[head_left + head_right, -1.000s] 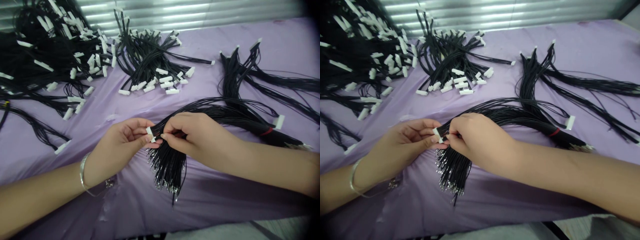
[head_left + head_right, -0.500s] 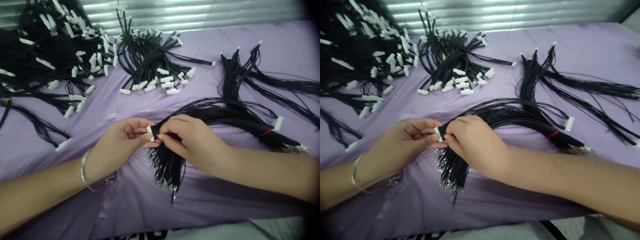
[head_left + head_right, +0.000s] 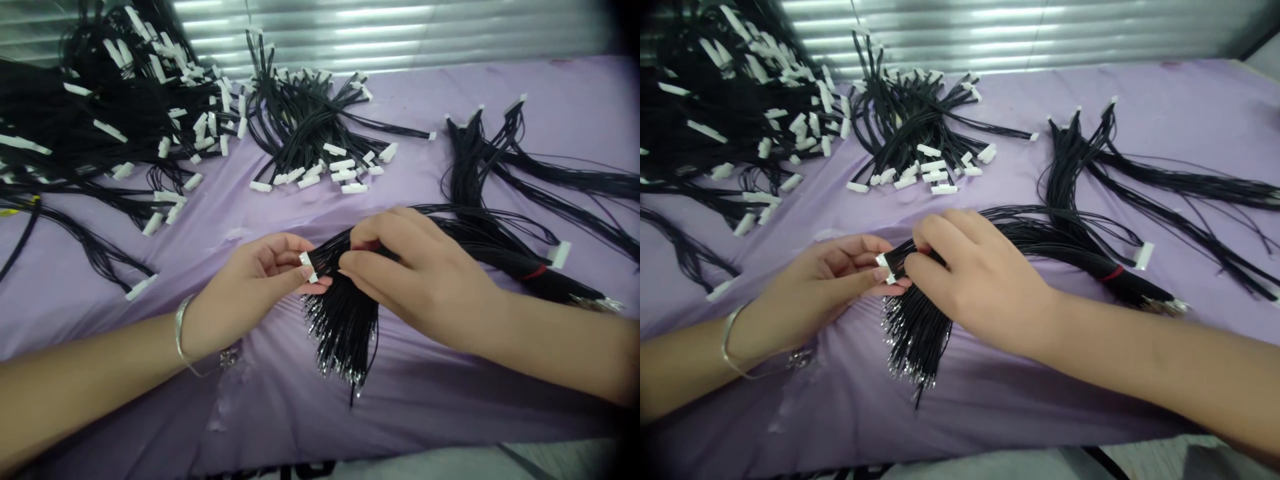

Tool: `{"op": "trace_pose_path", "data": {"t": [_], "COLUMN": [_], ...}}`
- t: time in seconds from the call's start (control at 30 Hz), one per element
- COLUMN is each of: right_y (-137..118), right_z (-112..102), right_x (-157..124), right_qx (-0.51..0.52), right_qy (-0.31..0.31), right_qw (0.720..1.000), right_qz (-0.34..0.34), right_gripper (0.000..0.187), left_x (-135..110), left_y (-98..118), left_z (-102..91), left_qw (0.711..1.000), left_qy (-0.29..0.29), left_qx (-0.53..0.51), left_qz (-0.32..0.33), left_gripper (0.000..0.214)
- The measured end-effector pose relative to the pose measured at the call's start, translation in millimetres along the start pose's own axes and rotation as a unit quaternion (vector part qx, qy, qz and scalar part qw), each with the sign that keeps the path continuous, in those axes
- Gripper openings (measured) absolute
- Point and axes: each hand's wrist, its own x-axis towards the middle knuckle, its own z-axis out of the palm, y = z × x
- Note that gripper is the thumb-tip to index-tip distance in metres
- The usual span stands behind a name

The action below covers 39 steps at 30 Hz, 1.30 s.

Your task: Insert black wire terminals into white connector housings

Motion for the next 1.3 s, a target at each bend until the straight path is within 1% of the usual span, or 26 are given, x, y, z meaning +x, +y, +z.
{"op": "trace_pose_path", "data": {"t": [0.13, 0.2, 0.3, 0.37, 0.4, 0.47, 0.53, 0.6, 0.7, 0.93, 1.0, 1.07, 1.17, 1.23, 1.3], "right_y": [5.5, 10.3, 15.3, 13.8, 11.4, 4.9, -1.1, -4.4, -4.7, -2.8, -3.8, -5.7, -8.2, -7.3, -2.9], "right_z": [6.1, 4.1, -4.8, -8.6, -8.5, -4.4, 3.0, 10.3, 16.6, 21.3, 24.3, 26.9, 24.7, 17.0, 5.4], "right_x": [3.2, 4.8, 6.4, 6.8, 6.7, 6.1, 5.3, 5.2, 6.7, 10.1, 9.6, 8.6, 7.6, 7.7, 8.0], "right_qx": [0.005, -0.006, -0.013, 0.033, 0.066, 0.119, 0.148, 0.167, 0.183, 0.206, 0.214, 0.198, 0.122, 0.07, 0.022], "right_qy": [-0.018, -0.017, -0.009, -0.01, -0.015, -0.024, -0.023, -0.016, -0.011, -0.021, -0.018, -0.016, -0.009, 0.014, 0.036], "right_qw": [1.0, 1.0, 0.999, 0.997, 0.995, 0.991, 0.988, 0.984, 0.981, 0.975, 0.974, 0.98, 0.991, 0.996, 0.998], "right_qz": [-0.023, -0.016, 0.039, 0.074, 0.079, 0.064, 0.046, 0.054, 0.07, 0.077, 0.069, 0.027, -0.046, -0.06, -0.051], "right_gripper": [0.026, 0.026, 0.023, 0.018, 0.016, 0.015, 0.015, 0.015, 0.015, 0.015, 0.016, 0.021, 0.027, 0.022, 0.017], "left_x": [-1.2, -1.5, -1.1, -0.5, -0.3, 0.2, 0.4, 0.5, 0.5, 1.0, 1.7, 2.8, 2.9, 0.4, -5.0], "left_y": [0.2, 0.1, 0.2, 0.6, 0.9, 1.6, 2.2, 2.6, 2.0, -1.5, -2.1, -2.7, -2.1, 1.6, 8.7], "left_z": [0.2, -0.2, -1.5, -2.1, -2.2, -2.0, -1.5, -1.3, -2.0, -1.9, -2.4, -3.7, -5.1, -4.8, -3.3], "left_qw": [1.0, 1.0, 1.0, 0.999, 0.999, 0.998, 0.998, 0.998, 0.999, 1.0, 1.0, 1.0, 1.0, 1.0, 0.997], "left_qy": [0.005, 0.011, 0.014, 0.007, 0.005, 0.004, 0.01, 0.012, 0.006, 0.0, -0.001, -0.002, -0.015, -0.023, -0.015], "left_qx": [-0.014, -0.019, -0.022, -0.028, -0.033, -0.042, -0.047, -0.046, -0.041, -0.026, -0.018, -0.016, -0.019, 0.001, 0.061], "left_qz": [-0.011, -0.012, -0.014, -0.024, -0.03, -0.037, -0.038, -0.034, -0.029, -0.017, -0.018, -0.023, -0.019, 0.0, 0.038], "left_gripper": [0.015, 0.013, 0.012, 0.013, 0.013, 0.015, 0.016, 0.015, 0.014, 0.014, 0.015, 0.015, 0.014, 0.014, 0.016]}}
